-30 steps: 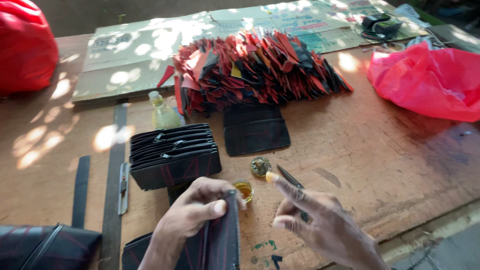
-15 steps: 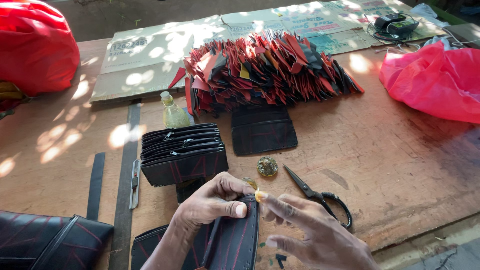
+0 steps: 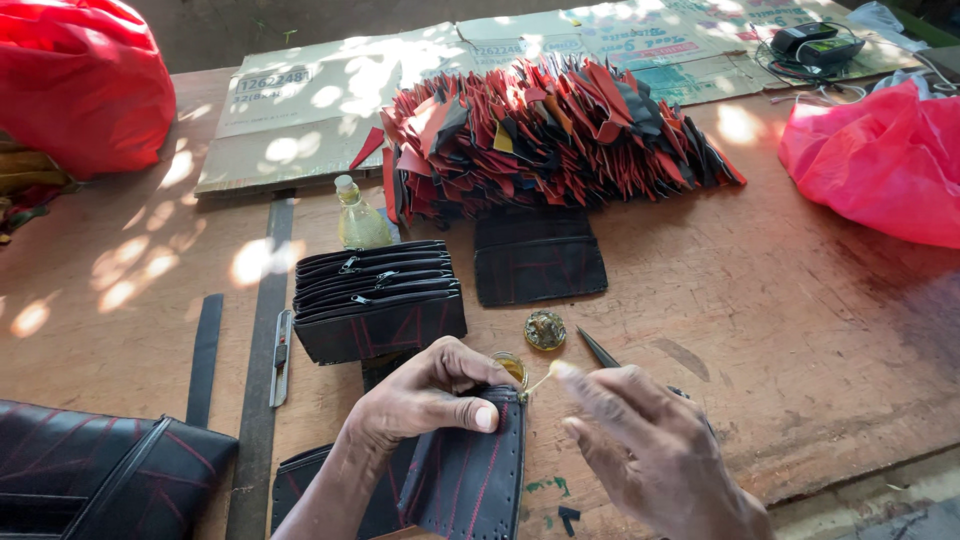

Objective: The person applies a yellow adhesive from a small jar to the edges of black leather wallets with red stitching. They handle each wallet one at a time, spread the glue along the seams, and place the finished wallets into a stack on the table.

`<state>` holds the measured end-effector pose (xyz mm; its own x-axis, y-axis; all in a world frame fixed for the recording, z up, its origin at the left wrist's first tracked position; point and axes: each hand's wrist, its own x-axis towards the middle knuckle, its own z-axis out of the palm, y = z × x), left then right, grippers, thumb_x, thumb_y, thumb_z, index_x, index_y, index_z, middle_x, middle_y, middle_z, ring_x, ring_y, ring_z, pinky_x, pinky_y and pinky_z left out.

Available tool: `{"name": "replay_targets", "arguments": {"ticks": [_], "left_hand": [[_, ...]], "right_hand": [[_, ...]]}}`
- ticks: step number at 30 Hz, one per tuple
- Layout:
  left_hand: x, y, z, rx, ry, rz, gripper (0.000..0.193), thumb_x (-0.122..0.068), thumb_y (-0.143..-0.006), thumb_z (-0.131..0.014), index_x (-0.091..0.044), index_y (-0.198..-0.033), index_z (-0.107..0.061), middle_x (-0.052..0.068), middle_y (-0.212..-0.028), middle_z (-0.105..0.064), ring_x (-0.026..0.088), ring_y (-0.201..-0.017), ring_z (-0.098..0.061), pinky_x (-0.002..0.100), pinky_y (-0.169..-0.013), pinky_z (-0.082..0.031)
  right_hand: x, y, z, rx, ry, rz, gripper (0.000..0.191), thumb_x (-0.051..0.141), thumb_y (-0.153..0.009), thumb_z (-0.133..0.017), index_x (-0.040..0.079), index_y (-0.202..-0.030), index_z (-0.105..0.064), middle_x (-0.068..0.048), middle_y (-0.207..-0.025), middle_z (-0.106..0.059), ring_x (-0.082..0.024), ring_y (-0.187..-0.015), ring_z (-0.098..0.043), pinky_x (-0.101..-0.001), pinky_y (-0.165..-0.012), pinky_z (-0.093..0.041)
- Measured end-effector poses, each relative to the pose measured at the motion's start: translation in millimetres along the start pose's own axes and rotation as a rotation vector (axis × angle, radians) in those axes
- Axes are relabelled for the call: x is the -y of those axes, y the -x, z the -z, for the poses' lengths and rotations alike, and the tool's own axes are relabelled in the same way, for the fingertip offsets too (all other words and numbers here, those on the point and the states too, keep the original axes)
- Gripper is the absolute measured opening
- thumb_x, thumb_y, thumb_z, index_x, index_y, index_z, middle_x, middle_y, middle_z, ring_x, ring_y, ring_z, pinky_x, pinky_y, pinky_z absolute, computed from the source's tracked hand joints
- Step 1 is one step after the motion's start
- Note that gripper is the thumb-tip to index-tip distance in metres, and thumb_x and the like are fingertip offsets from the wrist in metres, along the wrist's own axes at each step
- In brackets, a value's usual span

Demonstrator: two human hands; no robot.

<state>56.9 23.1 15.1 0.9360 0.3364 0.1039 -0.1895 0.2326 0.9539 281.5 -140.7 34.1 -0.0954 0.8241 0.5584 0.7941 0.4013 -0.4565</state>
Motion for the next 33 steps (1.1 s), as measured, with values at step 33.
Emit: {"name": "replay_targets", "arguments": {"ticks": [33], "left_hand": [[8,16,16,-0.067,0.040,0.016,0.038,-0.014,-0.083,-0.086,0.007,-0.113,-0.076,0.006,-0.098,-0.078,0.007,-0.087,-0.068,0.022,-0.080,-0.055]], "right_hand": [[-4,8,-24,0.346,-0.420,0.159,0.080,0.018,-0.097,-0.077,0.021,-0.163,-0.033,-0.014,-0.127,-0.058,-0.028,-0.113,-0.065,-0.0415,-0.096,-0.058]]}}
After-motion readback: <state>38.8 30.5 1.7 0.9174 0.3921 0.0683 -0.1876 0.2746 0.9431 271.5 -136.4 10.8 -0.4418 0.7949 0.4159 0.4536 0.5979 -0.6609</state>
